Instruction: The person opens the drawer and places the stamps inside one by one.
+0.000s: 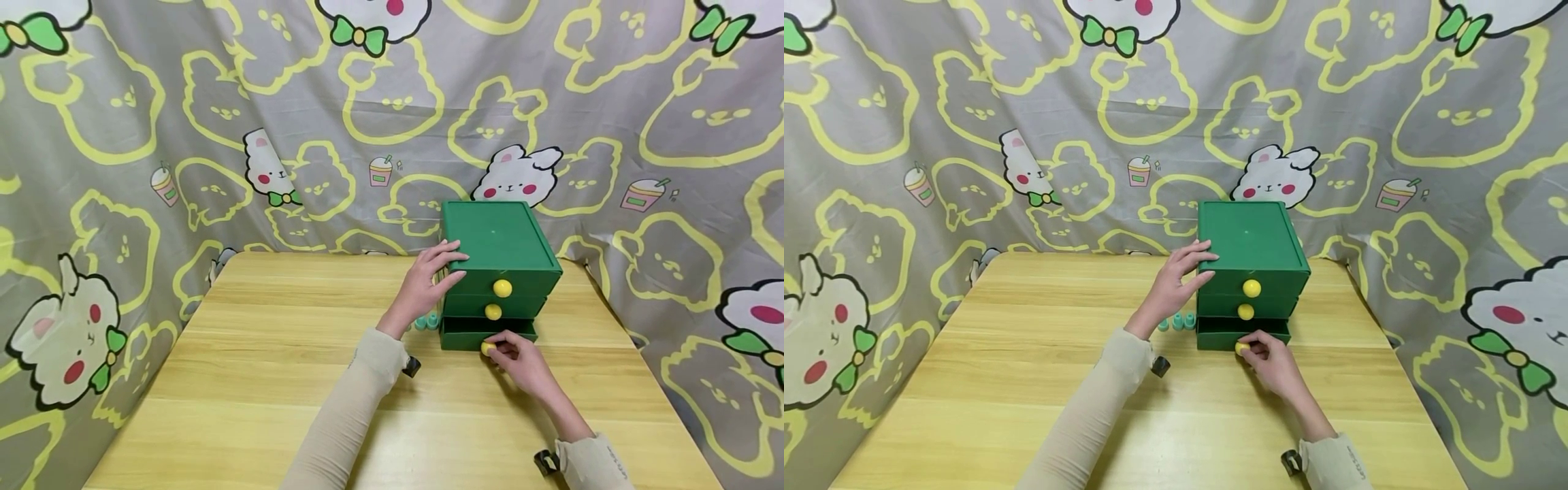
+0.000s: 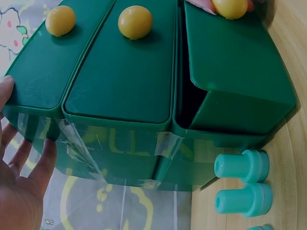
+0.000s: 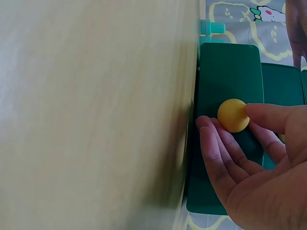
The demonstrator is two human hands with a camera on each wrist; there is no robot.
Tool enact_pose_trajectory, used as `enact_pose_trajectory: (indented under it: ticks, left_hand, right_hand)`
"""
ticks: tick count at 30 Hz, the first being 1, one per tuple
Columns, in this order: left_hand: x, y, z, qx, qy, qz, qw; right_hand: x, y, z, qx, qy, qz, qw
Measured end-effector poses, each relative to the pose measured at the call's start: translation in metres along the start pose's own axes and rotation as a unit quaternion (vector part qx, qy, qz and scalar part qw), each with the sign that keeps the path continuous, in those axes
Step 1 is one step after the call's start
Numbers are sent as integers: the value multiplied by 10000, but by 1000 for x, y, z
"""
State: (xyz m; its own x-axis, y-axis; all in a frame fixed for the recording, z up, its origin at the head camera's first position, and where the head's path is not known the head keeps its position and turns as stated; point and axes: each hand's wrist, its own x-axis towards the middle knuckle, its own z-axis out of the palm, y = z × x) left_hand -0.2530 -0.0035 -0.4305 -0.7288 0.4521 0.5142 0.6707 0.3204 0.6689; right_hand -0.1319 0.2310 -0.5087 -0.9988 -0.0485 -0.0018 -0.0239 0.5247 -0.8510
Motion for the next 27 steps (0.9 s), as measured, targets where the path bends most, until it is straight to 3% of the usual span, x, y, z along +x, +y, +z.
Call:
enact_pose_trajectory:
  ticks: [20,27]
  left_hand:
    - [-7,1,5,-204,33,-82,9998]
    - [-15,1,3,-503,4,-128,9987]
  right_hand:
    - [-5,-2,0,-60,33,56,10000]
    - [-8,-4,-2,-72,-3,119,9999]
